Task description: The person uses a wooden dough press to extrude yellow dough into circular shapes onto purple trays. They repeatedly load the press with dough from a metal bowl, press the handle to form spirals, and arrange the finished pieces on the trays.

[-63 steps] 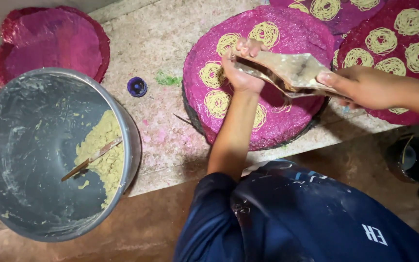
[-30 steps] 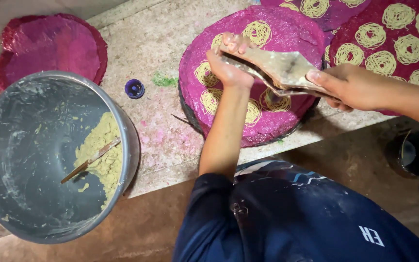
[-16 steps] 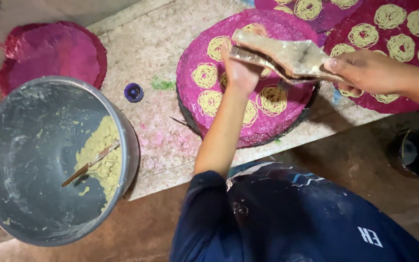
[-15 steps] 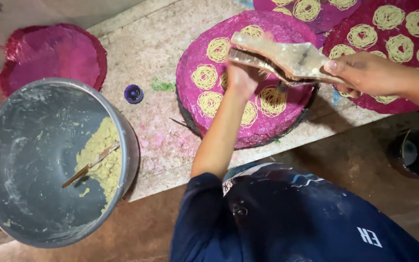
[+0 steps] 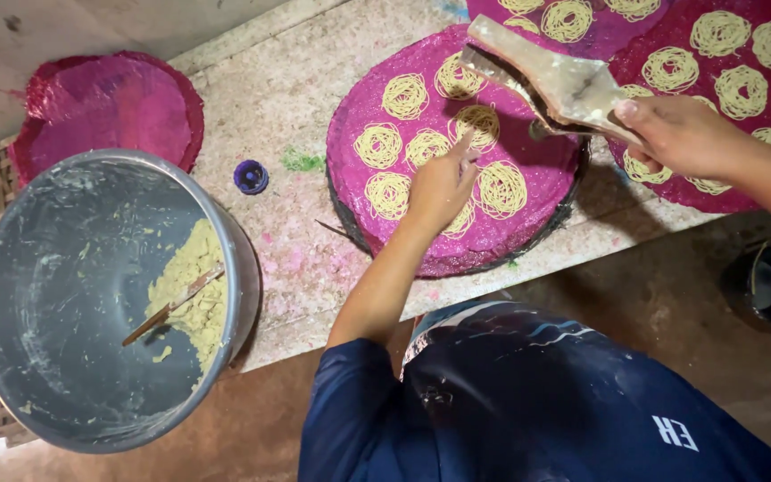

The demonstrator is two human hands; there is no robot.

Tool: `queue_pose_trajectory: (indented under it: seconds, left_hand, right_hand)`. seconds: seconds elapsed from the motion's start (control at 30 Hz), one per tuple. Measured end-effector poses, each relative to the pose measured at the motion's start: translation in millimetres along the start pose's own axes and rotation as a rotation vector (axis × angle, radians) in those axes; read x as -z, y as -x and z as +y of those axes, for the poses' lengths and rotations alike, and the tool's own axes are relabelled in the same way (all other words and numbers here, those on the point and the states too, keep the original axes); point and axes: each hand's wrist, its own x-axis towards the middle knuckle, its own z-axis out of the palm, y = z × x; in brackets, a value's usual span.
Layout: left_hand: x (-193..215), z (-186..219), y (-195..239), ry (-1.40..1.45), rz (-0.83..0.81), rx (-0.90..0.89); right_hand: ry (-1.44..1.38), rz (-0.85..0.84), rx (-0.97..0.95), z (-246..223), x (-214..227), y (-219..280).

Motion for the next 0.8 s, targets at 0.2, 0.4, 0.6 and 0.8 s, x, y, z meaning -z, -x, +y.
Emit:
queue_pose_trajectory:
  seconds: [0.2,0.4,0.6,0.8]
  left_hand:
    - [21,37,-51,1.92,-0.111,-0.269]
    - [9,61,-105,2.238,0.072,-0.478]
    - [-2,43,-135,2.339,0.151,-0.398]
    - [-2,57,-141,2.45,0.23,-0.27]
  right_hand:
    - [-0.279,-0.319,0.031,-6,7,-1]
    - [-0.047,-0.219,-0.071,-29,32,-19]
    - [0.104,-0.102,-0.006,-42,23,-35]
    - [0.22,-0.048,0.045,-45,38,-43]
